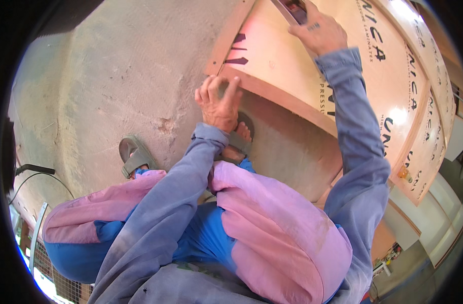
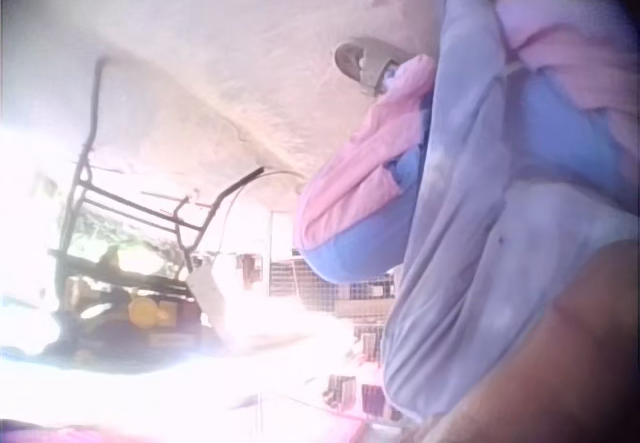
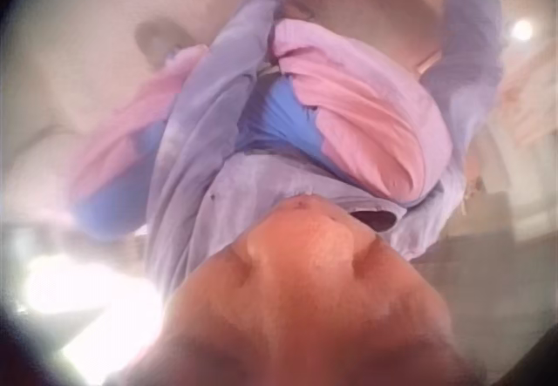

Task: The person smooths the edges of a wooden panel with a hand plane, then uses a cordless drill to drive screws into the panel. The work is performed on a large flat wooden piece in a workshop.

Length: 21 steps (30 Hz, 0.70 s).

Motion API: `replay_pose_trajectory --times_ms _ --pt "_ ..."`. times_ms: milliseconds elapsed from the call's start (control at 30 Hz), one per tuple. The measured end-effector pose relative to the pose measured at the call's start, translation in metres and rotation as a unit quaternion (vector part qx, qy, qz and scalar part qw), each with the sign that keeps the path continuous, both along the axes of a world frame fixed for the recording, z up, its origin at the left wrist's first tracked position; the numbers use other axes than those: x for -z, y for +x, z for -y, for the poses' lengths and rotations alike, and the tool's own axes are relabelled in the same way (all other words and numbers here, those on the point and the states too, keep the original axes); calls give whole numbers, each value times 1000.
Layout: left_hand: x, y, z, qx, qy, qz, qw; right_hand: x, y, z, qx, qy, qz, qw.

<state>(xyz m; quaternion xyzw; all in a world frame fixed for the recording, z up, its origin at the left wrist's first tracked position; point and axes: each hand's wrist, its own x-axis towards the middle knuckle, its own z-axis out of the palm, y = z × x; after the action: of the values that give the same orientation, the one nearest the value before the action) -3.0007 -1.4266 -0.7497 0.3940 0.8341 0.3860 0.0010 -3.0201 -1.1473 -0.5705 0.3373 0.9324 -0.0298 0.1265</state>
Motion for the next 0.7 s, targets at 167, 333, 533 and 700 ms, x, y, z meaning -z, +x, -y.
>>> replay_pose_trajectory --times_ms 167,333,533,700 --pt "2 -19 1 -81 7 85 993 32 -40 3 -40 -13 49 998" --pt "-21 -22 -21 -135 -32 188 972 95 -32 -42 -96 -23 -51 994" --pt "-13 -19 -30 -170 60 231 956 103 -16 -46 -119 -19 -61 991" --pt "3 -31 -18 -166 47 188 967 95 -1 -45 -145 1 -76 986"
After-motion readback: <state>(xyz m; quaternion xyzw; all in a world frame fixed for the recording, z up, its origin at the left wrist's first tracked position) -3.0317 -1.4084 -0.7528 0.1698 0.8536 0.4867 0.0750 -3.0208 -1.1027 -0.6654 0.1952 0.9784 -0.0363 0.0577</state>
